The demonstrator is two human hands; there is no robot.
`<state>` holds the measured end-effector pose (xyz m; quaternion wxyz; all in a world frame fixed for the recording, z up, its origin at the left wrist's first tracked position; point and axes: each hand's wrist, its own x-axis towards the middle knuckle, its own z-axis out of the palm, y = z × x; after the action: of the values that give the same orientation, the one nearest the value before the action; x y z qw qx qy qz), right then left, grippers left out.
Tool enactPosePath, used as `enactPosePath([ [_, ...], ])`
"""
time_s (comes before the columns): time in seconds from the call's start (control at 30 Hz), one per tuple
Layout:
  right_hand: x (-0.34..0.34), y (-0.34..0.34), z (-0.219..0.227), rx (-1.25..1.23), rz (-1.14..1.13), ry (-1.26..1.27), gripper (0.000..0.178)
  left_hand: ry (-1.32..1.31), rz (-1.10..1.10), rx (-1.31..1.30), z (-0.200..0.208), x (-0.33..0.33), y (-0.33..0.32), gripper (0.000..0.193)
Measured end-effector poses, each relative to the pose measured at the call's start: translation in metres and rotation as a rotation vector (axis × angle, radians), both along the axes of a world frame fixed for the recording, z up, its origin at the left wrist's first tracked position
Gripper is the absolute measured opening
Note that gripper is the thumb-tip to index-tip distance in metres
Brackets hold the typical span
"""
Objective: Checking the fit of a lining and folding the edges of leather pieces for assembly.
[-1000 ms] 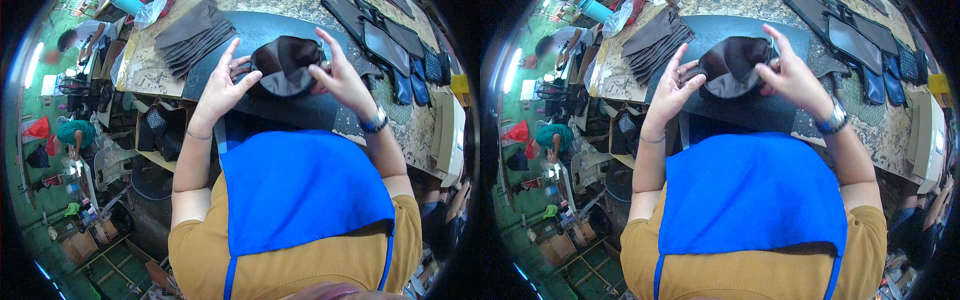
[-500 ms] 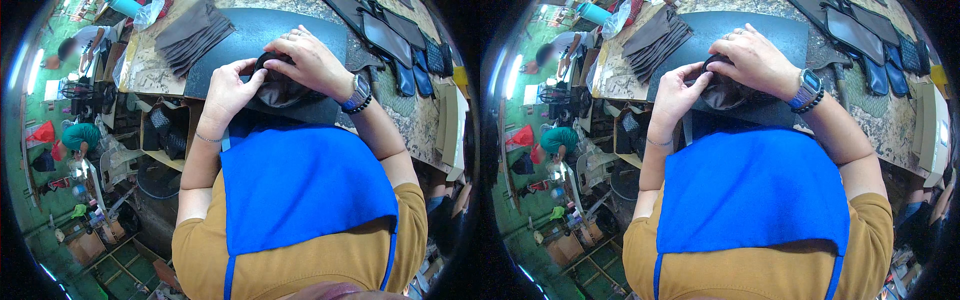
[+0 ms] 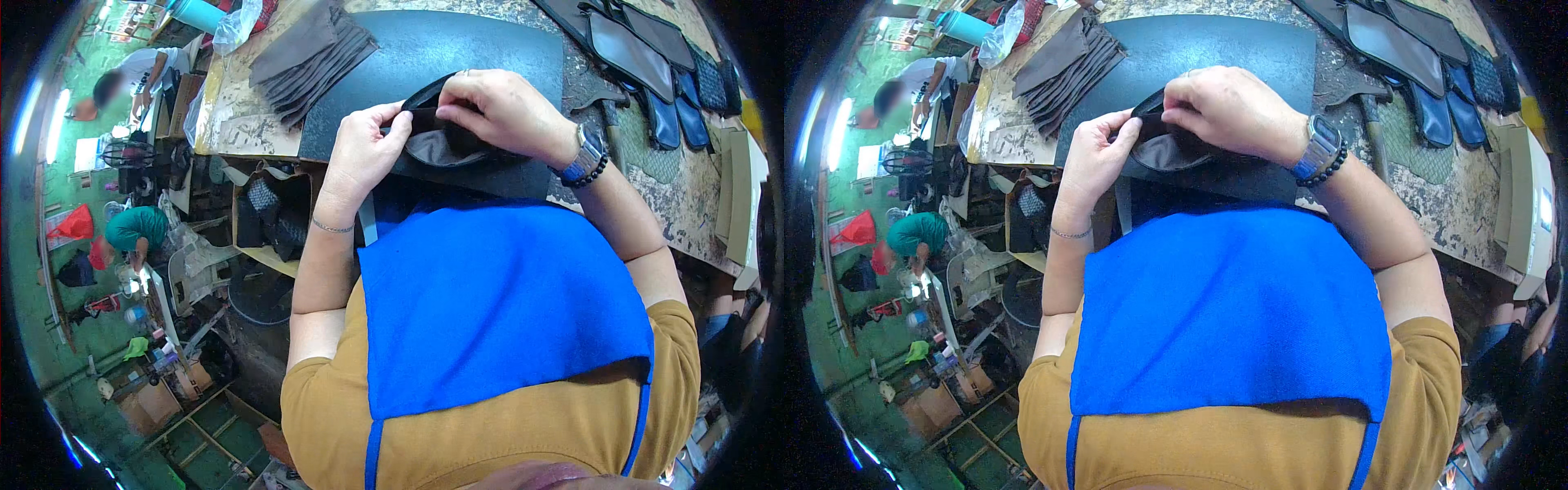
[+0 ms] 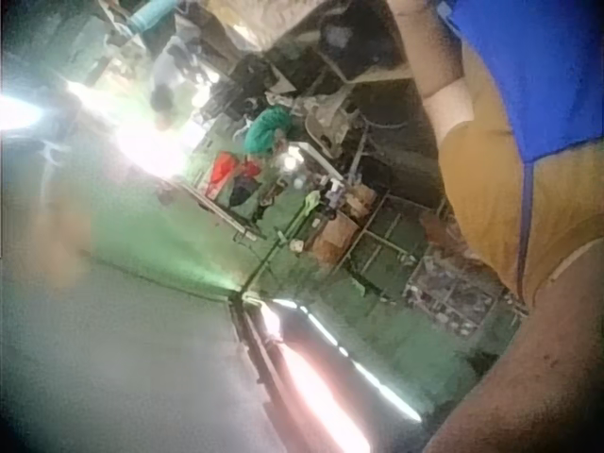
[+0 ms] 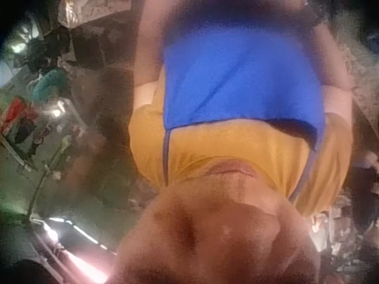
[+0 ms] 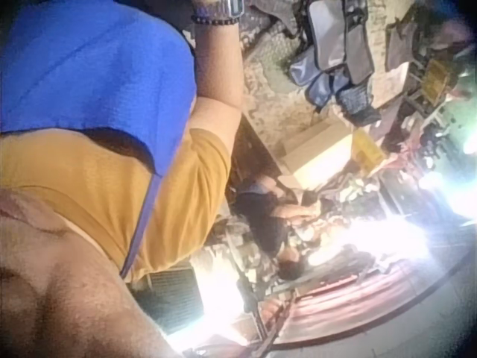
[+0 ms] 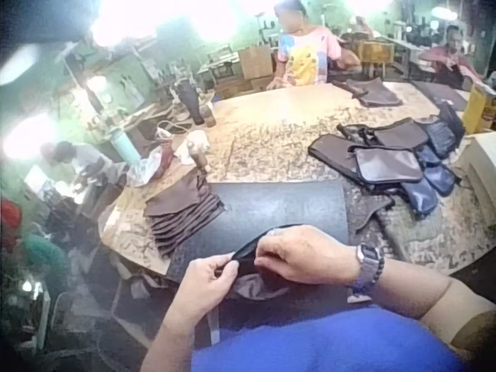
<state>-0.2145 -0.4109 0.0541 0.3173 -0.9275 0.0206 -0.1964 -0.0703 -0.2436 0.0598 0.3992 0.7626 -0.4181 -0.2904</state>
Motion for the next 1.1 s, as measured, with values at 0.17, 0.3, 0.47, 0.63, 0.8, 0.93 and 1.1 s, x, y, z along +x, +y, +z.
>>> enactPosePath([
  [0.17,0.004,-0.001,0.002,0.086,-0.102,0.129,0.02,0.099,-0.004,-0.117,-0.016,0.001,0.002,0.026],
  [0.3,0.008,-0.003,-0.002,0.083,-0.158,0.185,0.022,0.198,0.019,-0.164,-0.017,-0.003,0.001,0.026],
  [0.47,0.012,-0.002,-0.008,0.077,-0.179,0.186,0.023,0.173,0.024,-0.159,-0.023,-0.004,0.003,0.026],
  [0.63,0.011,0.0,-0.008,0.058,-0.192,0.186,0.023,0.16,0.053,-0.144,-0.031,-0.003,0.004,0.027],
  [0.8,0.012,0.003,-0.006,0.077,-0.203,0.258,0.021,0.315,0.042,-0.234,-0.032,-0.007,0.004,0.026],
  [0.93,0.012,0.002,-0.006,0.083,-0.206,0.262,0.021,0.31,0.026,-0.213,-0.029,-0.005,0.003,0.026],
  [1.1,0.011,0.0,-0.013,0.036,-0.169,0.18,0.022,0.207,0.003,-0.04,-0.013,-0.007,-0.007,0.025],
])
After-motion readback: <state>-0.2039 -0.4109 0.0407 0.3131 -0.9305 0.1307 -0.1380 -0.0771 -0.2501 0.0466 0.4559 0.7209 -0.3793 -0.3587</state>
